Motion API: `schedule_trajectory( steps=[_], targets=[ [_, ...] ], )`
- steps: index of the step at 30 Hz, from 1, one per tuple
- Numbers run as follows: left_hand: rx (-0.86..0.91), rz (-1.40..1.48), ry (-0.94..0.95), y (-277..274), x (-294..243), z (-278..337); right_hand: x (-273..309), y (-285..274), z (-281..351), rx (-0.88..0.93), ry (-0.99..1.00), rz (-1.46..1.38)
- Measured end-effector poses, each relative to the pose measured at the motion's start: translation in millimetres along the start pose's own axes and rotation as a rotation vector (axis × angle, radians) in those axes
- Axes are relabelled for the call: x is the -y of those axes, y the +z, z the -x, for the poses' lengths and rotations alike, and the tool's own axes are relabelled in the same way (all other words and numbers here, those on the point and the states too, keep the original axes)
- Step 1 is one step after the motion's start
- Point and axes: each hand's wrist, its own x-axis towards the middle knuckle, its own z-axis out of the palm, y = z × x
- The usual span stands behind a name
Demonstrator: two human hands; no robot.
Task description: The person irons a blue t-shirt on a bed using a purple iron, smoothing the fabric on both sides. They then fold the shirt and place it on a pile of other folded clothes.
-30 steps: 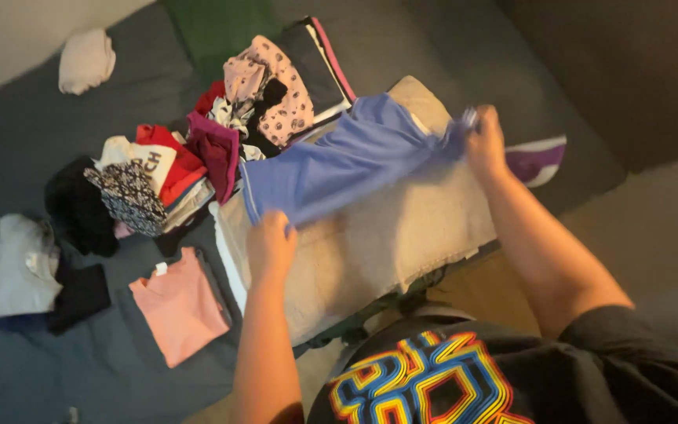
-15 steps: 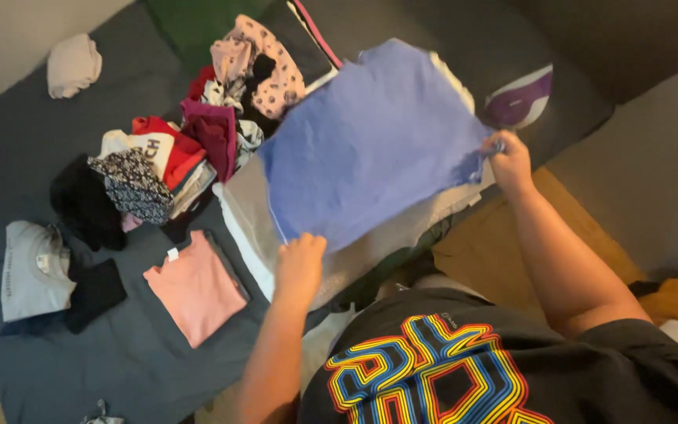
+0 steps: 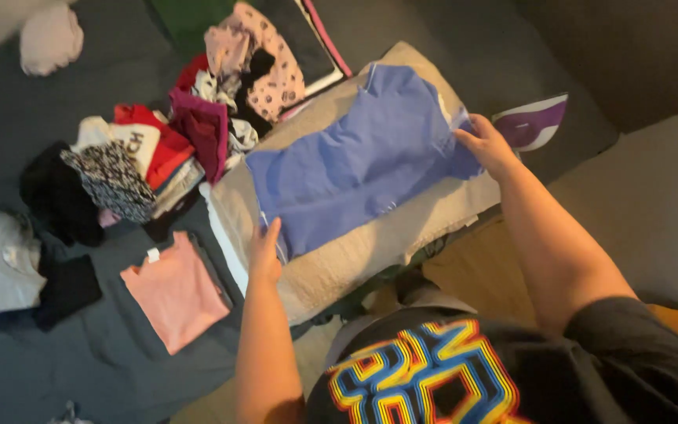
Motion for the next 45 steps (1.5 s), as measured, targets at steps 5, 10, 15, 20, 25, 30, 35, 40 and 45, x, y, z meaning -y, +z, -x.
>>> schedule_trajectory(
  steps=[5, 10, 15, 20, 25, 30, 35, 40, 45],
  targets=[
    [-0.181, -0.404, -0.125, 3, 98, -71, -84, -7, -15, 0.013, 0.301, 0.784],
    [-0.321, -0.534, 0.061, 10, 101, -63, -32, -12, -12, 0.115, 0.272, 1.122],
    [-0.375, -0.617, 0.133, 12, 104, -57, -36, -23, -25, 0.241, 0.159, 1.242],
    [-0.484, -0.536, 0.246, 16, 89, -22, 30, 58, 7, 0.068, -0.396, 1.098],
    [-0.629, -0.393, 0.388, 1, 117, -6, 31, 185, 55, 0.573, -0.723, 0.896],
    [-0.599, -0.438, 0.543, -7, 108, 23, 36, 265, 104, 0.713, -0.81, 0.773],
    [-0.424, -0.578, 0.452, -18, 101, 33, 32, 304, 112, 0.679, -0.69, 0.885],
    [-0.277, -0.581, 0.518, -41, 88, 47, -3, 336, 90, 0.479, -0.674, 0.893],
    [-0.208, -0.688, 0.528, -54, 98, 52, 11, 336, 100, 0.546, -0.778, 0.809]
  ],
)
